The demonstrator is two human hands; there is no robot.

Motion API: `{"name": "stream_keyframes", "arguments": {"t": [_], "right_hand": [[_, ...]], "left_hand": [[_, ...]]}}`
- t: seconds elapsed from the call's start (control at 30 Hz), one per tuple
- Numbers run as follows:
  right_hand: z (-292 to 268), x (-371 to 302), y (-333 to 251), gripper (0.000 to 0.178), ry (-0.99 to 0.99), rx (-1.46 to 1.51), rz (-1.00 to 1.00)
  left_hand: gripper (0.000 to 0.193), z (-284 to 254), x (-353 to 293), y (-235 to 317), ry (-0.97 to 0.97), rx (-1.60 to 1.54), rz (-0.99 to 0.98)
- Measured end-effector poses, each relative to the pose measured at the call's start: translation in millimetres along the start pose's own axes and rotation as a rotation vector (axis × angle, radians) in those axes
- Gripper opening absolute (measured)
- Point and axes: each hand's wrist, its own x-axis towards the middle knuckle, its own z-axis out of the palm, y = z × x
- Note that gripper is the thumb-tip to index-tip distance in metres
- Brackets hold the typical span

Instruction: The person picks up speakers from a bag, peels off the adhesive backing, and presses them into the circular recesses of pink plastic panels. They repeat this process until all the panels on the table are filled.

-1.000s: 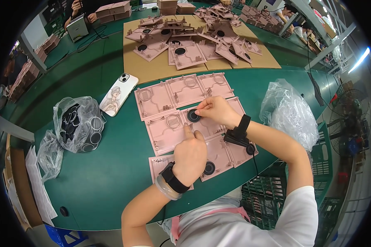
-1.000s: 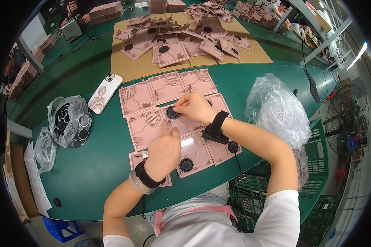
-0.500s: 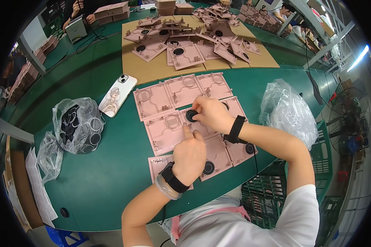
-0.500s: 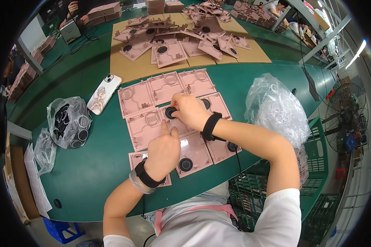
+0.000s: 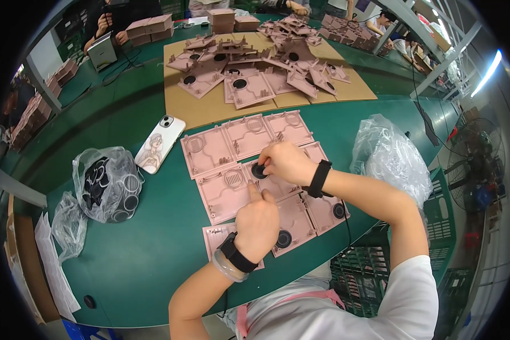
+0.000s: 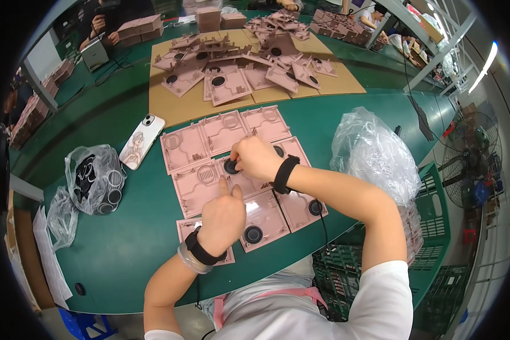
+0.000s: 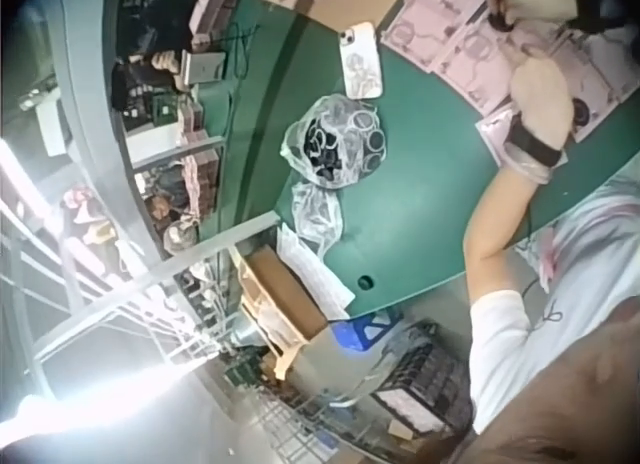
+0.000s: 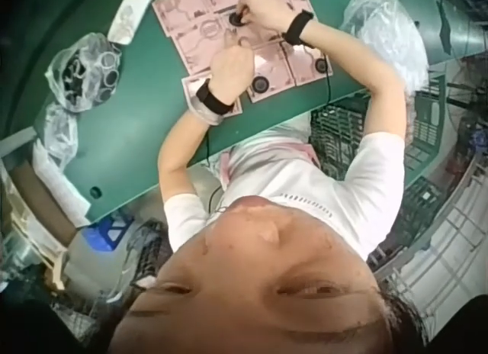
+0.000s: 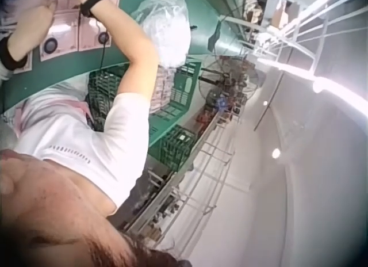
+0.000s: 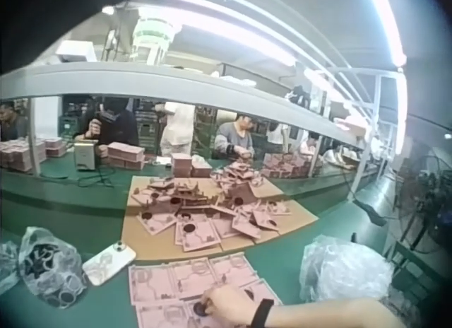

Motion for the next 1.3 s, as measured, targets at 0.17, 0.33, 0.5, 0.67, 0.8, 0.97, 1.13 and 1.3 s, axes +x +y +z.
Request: {"name": "stream_keyframes", "arguments": {"t": [0.17,0.33,0.5,0.67,0.8,0.97,1.13,1.3], "right_hand": [[-5.3,-5.3,8.1,0.019,-0.012,0.008,-0.036],[-34.1,-31.9,-21.5,0.016,0.248,0.468,0.003],[-50.3,-84.4,-53.5,0.014,0.251,0.781,-0.049],[-47.9,-100.9,-65.9,0.016,0.223,0.567,-0.165],[-42.4,-100.4,-63.9,0.018,0.129,0.684,-0.080],[-34.4,-102.1,-53.6,0.017,0.141,0.637,-0.160],[-31.5,-104.3,-45.8,0.014,0.267,0.583,-0.172],[-34.4,-104.4,-35.1,0.013,0.382,0.580,-0.068]], "left_hand": [[0.042,-20.4,2.9,4.3,-0.014,-0.033,0.016],[0.042,-55.4,4.6,7.6,0.418,-0.703,0.021],[0.068,-78.1,11.3,0.9,0.208,-1.697,-0.172],[0.087,-70.4,14.8,5.0,0.091,-1.747,-0.308],[0.090,-62.3,11.2,10.1,-0.016,-1.687,-0.251],[0.090,-48.4,10.7,15.4,0.053,-1.603,-0.181],[0.074,-51.8,11.7,22.7,0.059,-1.913,-0.259],[0.058,-51.5,10.5,23.6,-0.017,-2.074,-0.461]]}}
